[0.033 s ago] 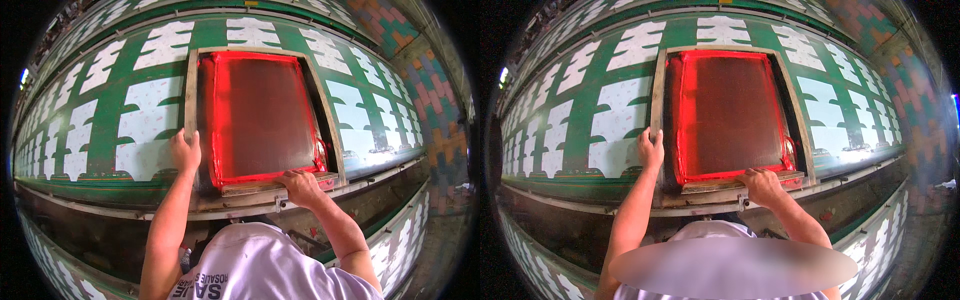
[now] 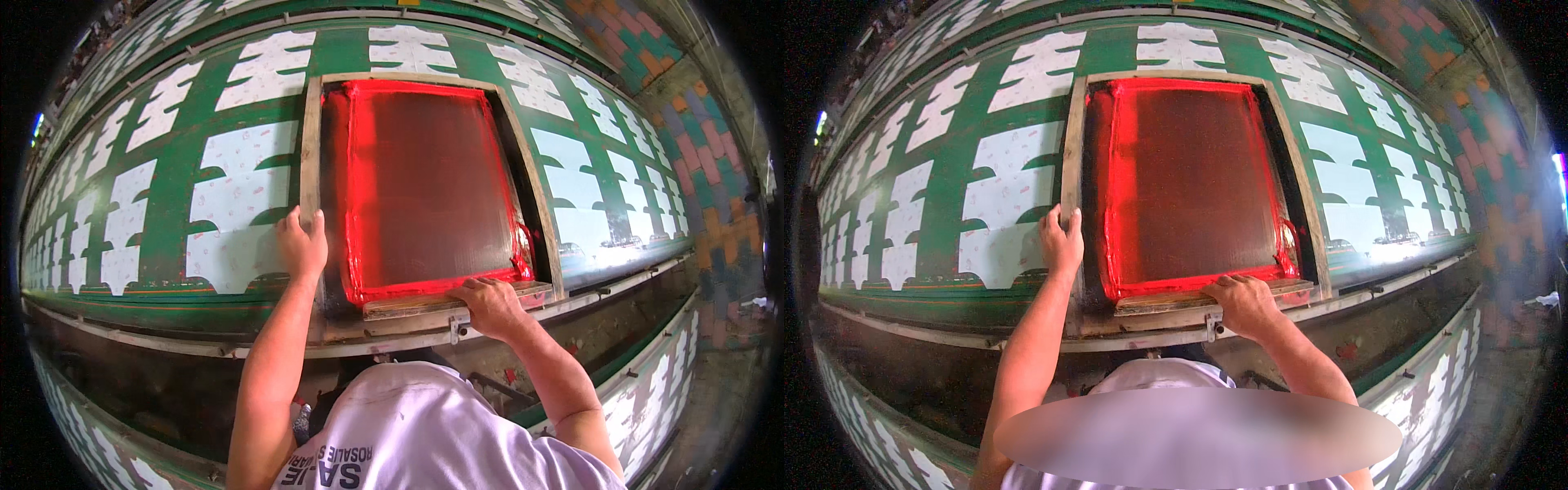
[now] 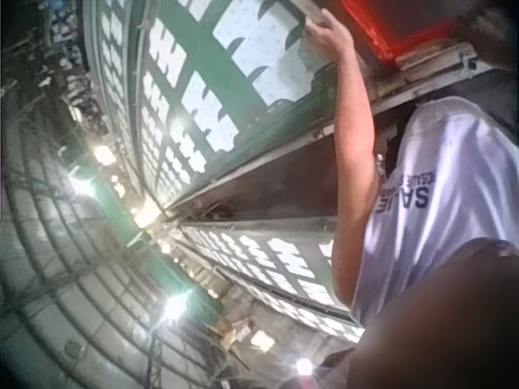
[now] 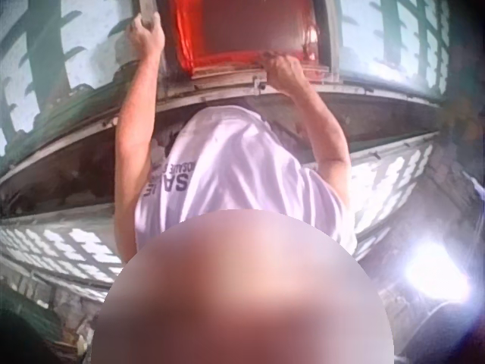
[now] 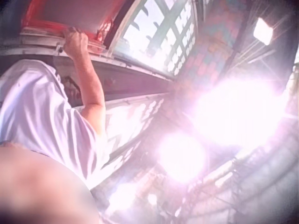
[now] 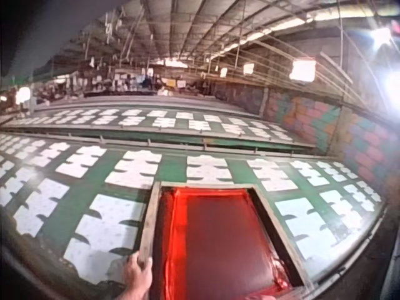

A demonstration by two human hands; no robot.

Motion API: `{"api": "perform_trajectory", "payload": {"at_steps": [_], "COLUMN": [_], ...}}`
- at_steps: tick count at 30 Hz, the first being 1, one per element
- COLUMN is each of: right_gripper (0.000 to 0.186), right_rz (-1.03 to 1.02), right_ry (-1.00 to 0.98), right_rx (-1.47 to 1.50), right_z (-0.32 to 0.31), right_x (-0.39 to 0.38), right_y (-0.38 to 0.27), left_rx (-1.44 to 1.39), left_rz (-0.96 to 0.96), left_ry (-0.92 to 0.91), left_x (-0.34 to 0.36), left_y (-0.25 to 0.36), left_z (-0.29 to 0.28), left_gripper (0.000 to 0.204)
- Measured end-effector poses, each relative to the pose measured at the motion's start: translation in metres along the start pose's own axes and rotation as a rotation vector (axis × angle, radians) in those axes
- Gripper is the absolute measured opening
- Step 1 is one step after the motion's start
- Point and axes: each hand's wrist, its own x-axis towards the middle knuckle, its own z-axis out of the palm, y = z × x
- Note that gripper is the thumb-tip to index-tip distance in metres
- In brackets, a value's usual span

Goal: The person uses a squeegee to pull red ink across a screen-printing frame placed over a green surface with white cutout shapes. The person repeatedly repositions the frame and scrapes the ink to coat the screen, then lifts and moves the frame to a new position to continue the process.

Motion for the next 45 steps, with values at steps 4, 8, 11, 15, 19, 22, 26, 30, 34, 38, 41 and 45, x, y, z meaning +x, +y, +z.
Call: {"api": "perform_trajectory", "payload": {"at_steps": [4,8,11,15,19,22,26,30,34,38,41,45], "right_gripper": [0.059,0.054,0.052,0.048,0.049,0.051,0.051,0.052,0.05,0.055,0.057,0.043], "right_rz": [-0.088,-0.119,-0.125,-0.117,-0.105,-0.071,-0.074,-0.006,-0.018,-0.036,0.041,-0.001], "right_ry": [0.233,0.377,0.459,0.442,0.364,0.3,0.368,0.312,0.389,0.437,0.353,0.433], "right_rx": [0.044,-0.001,-0.043,-0.083,-0.135,-0.173,-0.173,-0.225,-0.241,-0.242,-0.235,-0.223], "right_z": [0.014,0.025,0.027,0.02,-0.004,-0.023,-0.05,-0.08,-0.1,-0.117,-0.139,-0.148], "right_x": [-0.012,-0.003,0.022,0.07,0.136,0.191,0.266,0.338,0.402,0.45,0.481,0.499], "right_y": [-0.013,-0.013,-0.001,0.021,0.052,0.079,0.114,0.144,0.175,0.196,0.207,0.227], "left_rx": [-0.011,-0.018,-0.029,-0.058,-0.061,-0.045,-0.021,0.013,0.007,0.013,0.032,0.0], "left_rz": [0.029,-0.019,-0.019,0.002,0.024,-0.022,-0.044,-0.05,-0.06,-0.093,-0.101,-0.114], "left_ry": [-0.007,-0.054,-0.064,-0.06,-0.035,-0.065,-0.073,-0.066,-0.04,-0.048,-0.035,-0.016], "left_x": [0.002,0.003,0.009,0.01,0.009,0.008,0.008,0.007,0.008,0.01,0.01,0.009], "left_y": [-0.004,0.0,0.006,0.006,0.006,0.009,0.013,0.014,0.015,0.018,0.019,0.018], "left_z": [0.001,0.0,0.001,0.001,0.001,0.002,0.001,0.002,0.004,0.004,0.004,0.006], "left_gripper": [0.059,0.059,0.06,0.058,0.055,0.053,0.05,0.049,0.047,0.044,0.046,0.048]}}
